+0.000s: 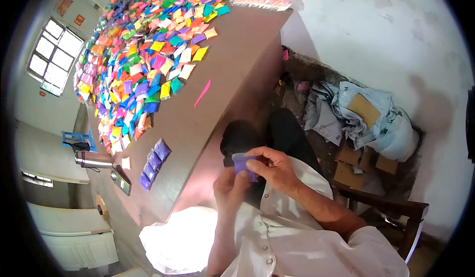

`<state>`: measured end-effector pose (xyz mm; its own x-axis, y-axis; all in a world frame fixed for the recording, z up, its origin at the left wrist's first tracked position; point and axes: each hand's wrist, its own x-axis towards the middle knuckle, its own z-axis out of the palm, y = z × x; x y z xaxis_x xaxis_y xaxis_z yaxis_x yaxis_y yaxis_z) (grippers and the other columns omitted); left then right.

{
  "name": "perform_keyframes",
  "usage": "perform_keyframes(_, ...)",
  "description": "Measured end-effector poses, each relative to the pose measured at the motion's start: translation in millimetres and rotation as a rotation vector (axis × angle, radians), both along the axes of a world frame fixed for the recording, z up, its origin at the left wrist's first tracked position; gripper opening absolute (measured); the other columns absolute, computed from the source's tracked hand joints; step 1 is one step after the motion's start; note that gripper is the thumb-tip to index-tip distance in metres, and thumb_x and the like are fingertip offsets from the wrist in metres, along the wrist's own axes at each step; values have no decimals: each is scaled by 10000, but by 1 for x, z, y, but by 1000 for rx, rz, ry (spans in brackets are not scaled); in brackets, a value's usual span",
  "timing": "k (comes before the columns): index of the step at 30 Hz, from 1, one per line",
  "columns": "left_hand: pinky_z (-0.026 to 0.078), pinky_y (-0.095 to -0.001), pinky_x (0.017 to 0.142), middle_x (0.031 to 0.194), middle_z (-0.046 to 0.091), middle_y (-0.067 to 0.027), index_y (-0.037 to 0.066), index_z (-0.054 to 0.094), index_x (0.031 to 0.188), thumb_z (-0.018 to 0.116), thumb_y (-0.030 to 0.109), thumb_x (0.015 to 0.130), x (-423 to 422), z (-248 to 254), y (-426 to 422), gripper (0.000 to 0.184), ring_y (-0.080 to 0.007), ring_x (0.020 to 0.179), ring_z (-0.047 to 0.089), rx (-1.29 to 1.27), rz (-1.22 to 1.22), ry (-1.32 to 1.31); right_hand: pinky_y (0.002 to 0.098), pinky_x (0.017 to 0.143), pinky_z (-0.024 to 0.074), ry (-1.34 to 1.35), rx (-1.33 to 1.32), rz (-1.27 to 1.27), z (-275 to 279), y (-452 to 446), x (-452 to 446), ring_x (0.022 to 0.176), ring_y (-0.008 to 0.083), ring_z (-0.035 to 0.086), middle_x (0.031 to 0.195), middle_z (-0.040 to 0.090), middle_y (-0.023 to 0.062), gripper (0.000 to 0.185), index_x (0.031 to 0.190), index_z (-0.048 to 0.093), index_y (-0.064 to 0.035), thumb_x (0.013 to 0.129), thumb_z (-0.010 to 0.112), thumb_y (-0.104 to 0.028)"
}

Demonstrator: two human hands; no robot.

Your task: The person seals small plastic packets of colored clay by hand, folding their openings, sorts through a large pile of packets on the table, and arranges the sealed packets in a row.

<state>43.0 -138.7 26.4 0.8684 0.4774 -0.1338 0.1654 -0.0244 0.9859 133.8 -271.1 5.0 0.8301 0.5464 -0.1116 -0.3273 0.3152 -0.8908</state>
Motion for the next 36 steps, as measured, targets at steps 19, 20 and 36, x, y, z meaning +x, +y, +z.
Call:
perform_keyframes(19,491,-263,856,994,702,-43,-3,690,1046,635,153,1014,-62,48,37,168,-97,924,620,109,189,-347,266,761,539,-365,76,265,76,50,-38,854,91,639,953,668,39,169,1100,708,-11,964,693,-110)
perform_keyframes(20,488,-252,841,986,696,-39,-3,686,1037,633,151,1013,-68,43,44,165,-91,912,613,126,201,-329,264,762,540,-418,54,252,72,55,-38,854,89,644,951,679,37,165,1099,710,-9,967,689,-104)
perform_keyframes(36,471,-232,748,894,688,-24,-8,690,991,656,124,1008,-58,-1,85,138,-85,817,603,-84,538,-176,285,777,550,-202,-77,458,7,118,-27,858,129,662,992,676,59,213,1150,671,6,949,691,-61)
